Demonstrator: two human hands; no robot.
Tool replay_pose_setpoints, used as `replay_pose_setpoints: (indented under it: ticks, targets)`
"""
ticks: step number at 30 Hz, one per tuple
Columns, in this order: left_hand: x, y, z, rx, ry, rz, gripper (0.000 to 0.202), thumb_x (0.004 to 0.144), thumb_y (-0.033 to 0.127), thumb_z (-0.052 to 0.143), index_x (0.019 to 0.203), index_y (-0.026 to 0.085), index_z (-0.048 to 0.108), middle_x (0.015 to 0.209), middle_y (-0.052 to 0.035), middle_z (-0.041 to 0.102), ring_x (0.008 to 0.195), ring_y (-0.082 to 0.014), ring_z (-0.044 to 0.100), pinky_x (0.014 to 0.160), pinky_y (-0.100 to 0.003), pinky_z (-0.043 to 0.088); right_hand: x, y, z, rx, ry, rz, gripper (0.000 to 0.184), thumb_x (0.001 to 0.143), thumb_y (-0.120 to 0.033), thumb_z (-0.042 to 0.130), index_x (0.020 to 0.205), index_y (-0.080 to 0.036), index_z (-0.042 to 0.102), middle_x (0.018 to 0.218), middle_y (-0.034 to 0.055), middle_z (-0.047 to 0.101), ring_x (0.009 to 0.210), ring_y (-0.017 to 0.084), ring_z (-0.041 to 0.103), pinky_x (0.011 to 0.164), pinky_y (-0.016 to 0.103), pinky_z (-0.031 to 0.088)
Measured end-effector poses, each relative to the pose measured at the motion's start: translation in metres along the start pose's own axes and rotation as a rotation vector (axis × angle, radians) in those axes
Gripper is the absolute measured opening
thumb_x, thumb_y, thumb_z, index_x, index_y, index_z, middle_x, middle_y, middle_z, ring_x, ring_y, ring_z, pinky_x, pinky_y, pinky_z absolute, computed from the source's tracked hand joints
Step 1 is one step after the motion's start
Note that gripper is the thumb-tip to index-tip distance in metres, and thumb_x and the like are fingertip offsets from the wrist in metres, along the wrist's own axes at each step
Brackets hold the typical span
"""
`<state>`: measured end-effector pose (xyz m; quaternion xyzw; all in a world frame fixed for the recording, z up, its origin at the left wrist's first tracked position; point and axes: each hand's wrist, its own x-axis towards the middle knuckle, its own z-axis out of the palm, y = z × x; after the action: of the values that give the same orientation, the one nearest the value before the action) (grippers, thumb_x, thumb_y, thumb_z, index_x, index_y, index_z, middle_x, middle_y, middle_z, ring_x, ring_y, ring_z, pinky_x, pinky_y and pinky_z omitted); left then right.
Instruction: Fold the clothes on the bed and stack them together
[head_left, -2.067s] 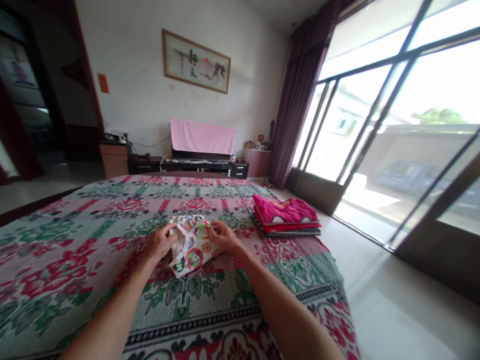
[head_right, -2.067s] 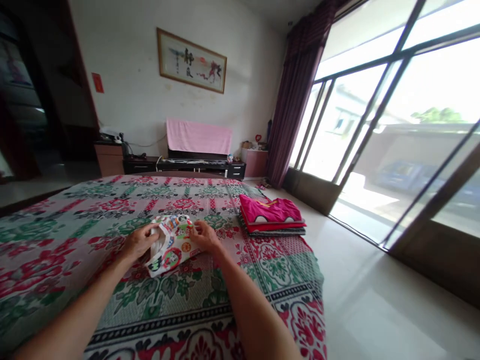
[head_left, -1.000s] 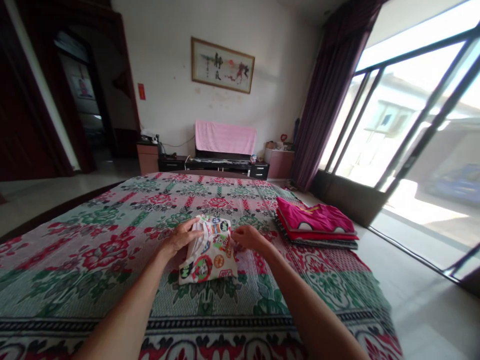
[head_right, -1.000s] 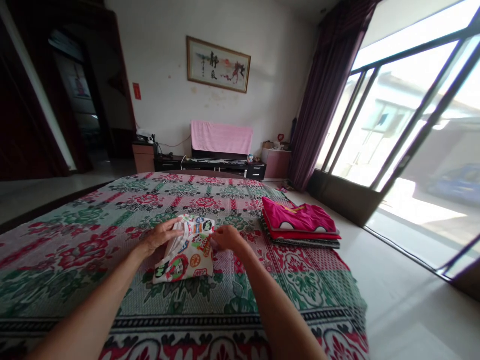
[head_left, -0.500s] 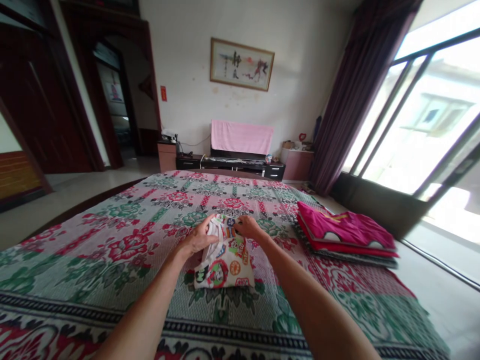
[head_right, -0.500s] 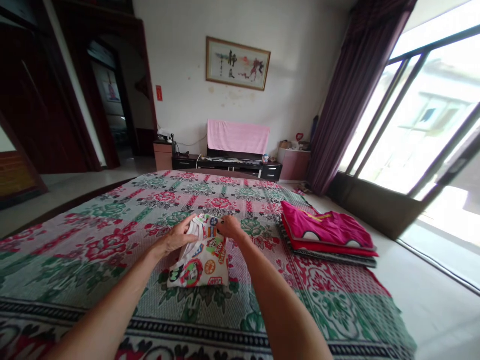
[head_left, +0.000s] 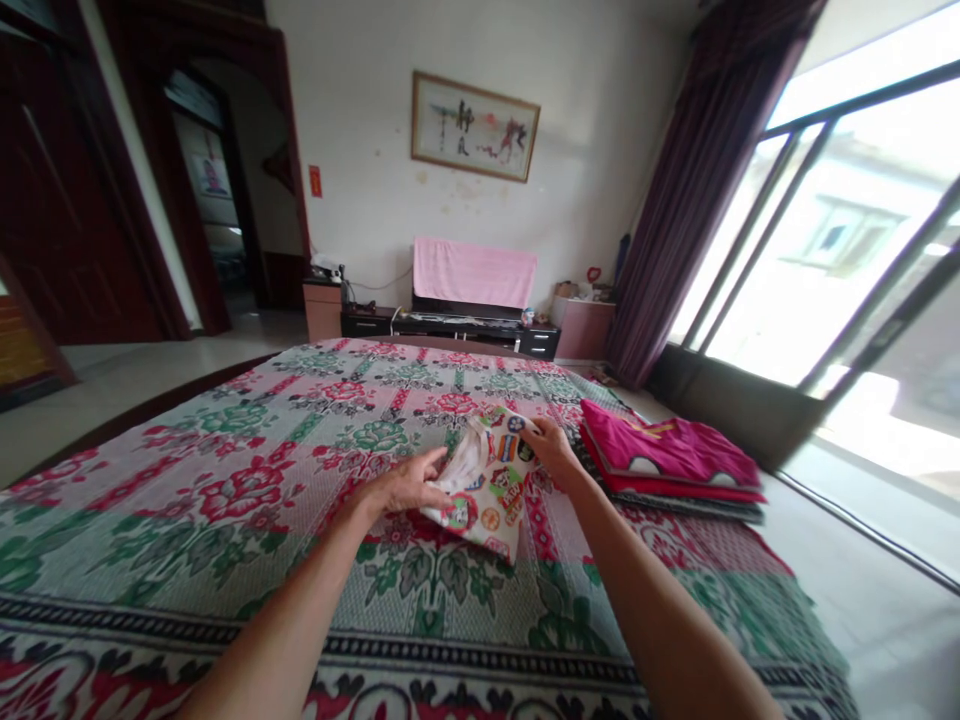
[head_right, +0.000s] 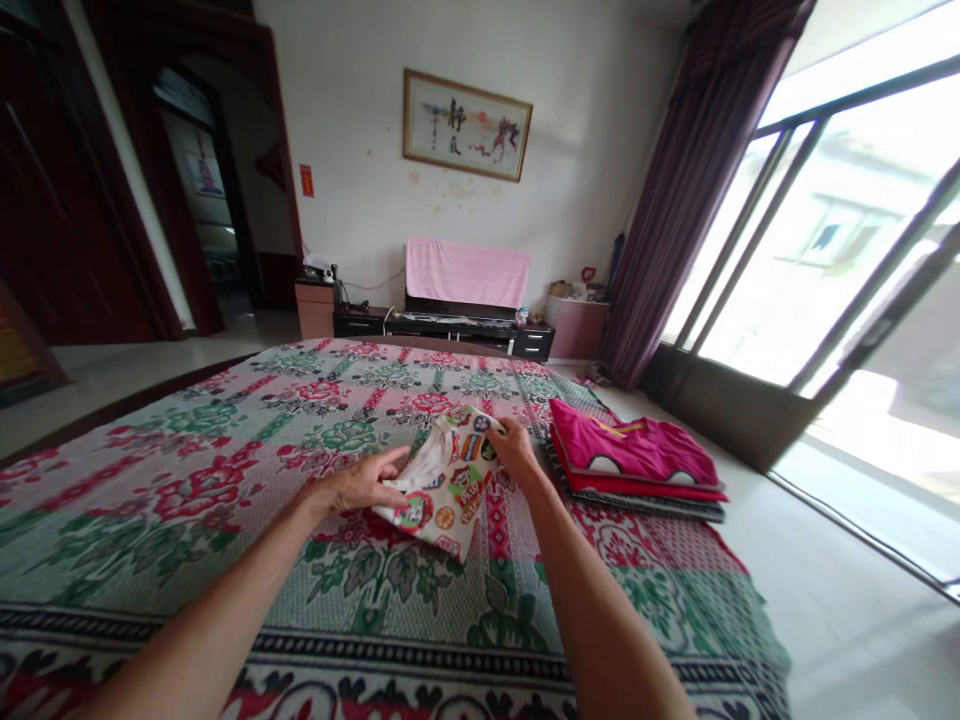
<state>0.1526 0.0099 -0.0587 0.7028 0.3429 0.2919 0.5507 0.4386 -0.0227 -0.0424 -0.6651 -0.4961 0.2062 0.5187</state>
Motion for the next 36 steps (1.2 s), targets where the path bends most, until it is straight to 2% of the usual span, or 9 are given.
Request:
replay_pose_setpoints:
  ticks: [2,4,9,13,17,22,26,31,36]
  targets:
    - [0.000,0.005,0.006,0.000,-0.050,-0.057,0.101,0.050,0.023,0.081,0.143,0.014,0.041,0.095,-0.0101,0.072,0.073,-0.0203,0.067,0.060,-0.025,0.049,-0.006,0.004,-0.003,0.091,-0.014,0.045,0.033,0.066,-0.041,0.064,0.086,-0.015,0.066,0.069,0.0021,0.069,0.059,0.014,0.062,0.054,0.023,0.049]
    - [0.001,0.011,0.009,-0.058,-0.015,-0.087,0.102,0.052,0.021,0.080,0.145,0.013,0.037,0.092,-0.0085,0.072,0.068,-0.0175,0.066,0.058,-0.023,0.047,-0.010,0.005,-0.005,0.214,-0.056,0.099,0.035,0.062,-0.039,0.067,0.087,-0.015,0.066,0.072,0.0025,0.070,0.063,0.015,0.065,0.060,0.025,0.052]
    - [0.007,0.012,-0.002,-0.367,0.295,-0.149,0.098,0.055,0.025,0.083,0.141,0.011,0.040,0.082,-0.0053,0.070,0.065,-0.0153,0.066,0.064,-0.026,0.051,-0.016,0.001,-0.017,0.550,-0.331,0.254,0.042,0.057,-0.029,0.072,0.096,-0.017,0.062,0.079,0.0033,0.072,0.070,0.018,0.069,0.066,0.030,0.056]
    - [0.010,0.002,-0.016,-0.393,0.515,-0.204,0.088,0.059,0.035,0.083,0.135,0.011,0.045,0.080,-0.0051,0.071,0.064,-0.0147,0.065,0.063,-0.026,0.052,-0.019,0.003,-0.023,0.496,-0.424,0.337,0.040,0.062,-0.026,0.075,0.098,-0.018,0.061,0.080,0.0025,0.072,0.069,0.018,0.069,0.059,0.029,0.057]
    - [0.004,-0.003,-0.025,-0.208,0.410,-0.300,0.086,0.061,0.042,0.080,0.135,0.014,0.046,0.090,-0.0071,0.071,0.067,-0.0155,0.065,0.060,-0.026,0.052,-0.023,0.010,-0.017,0.398,-0.374,0.369,0.024,0.073,-0.035,0.069,0.089,-0.017,0.064,0.073,0.0022,0.071,0.064,0.016,0.067,0.054,0.026,0.056]
    - [-0.002,0.001,-0.028,0.015,0.249,-0.289,0.093,0.057,0.029,0.078,0.141,0.017,0.042,0.094,-0.0074,0.071,0.069,-0.0157,0.064,0.058,-0.022,0.048,-0.022,0.016,-0.009,0.366,-0.297,0.323,0.016,0.075,-0.029,0.063,0.083,-0.016,0.066,0.066,0.0002,0.069,0.059,0.014,0.065,0.054,0.024,0.053]
    - [-0.002,0.007,-0.019,0.031,0.315,-0.210,0.088,0.056,0.020,0.075,0.139,0.014,0.045,0.082,-0.0032,0.071,0.065,-0.0142,0.062,0.056,-0.020,0.045,-0.019,0.015,-0.003,0.299,-0.246,0.233,0.017,0.067,-0.023,0.066,0.083,-0.016,0.067,0.065,-0.0023,0.068,0.059,0.014,0.064,0.057,0.023,0.052]
    - [0.001,0.012,-0.011,-0.026,0.425,-0.065,0.084,0.061,0.024,0.070,0.140,0.012,0.043,0.066,0.0012,0.066,0.057,-0.0135,0.058,0.053,-0.020,0.043,-0.023,0.002,-0.002,0.298,-0.188,0.144,0.026,0.068,-0.024,0.060,0.092,-0.017,0.066,0.068,-0.0026,0.068,0.060,0.015,0.064,0.056,0.025,0.052]
    - [0.013,0.028,0.007,-0.055,0.468,0.072,0.060,0.064,0.035,0.065,0.121,0.016,0.064,0.070,0.0000,0.069,0.058,-0.0141,0.060,0.050,-0.021,0.044,-0.026,-0.024,-0.042,0.207,-0.090,0.011,0.028,0.071,-0.025,0.060,0.097,-0.018,0.066,0.071,-0.0025,0.069,0.066,0.015,0.065,0.060,0.023,0.053]
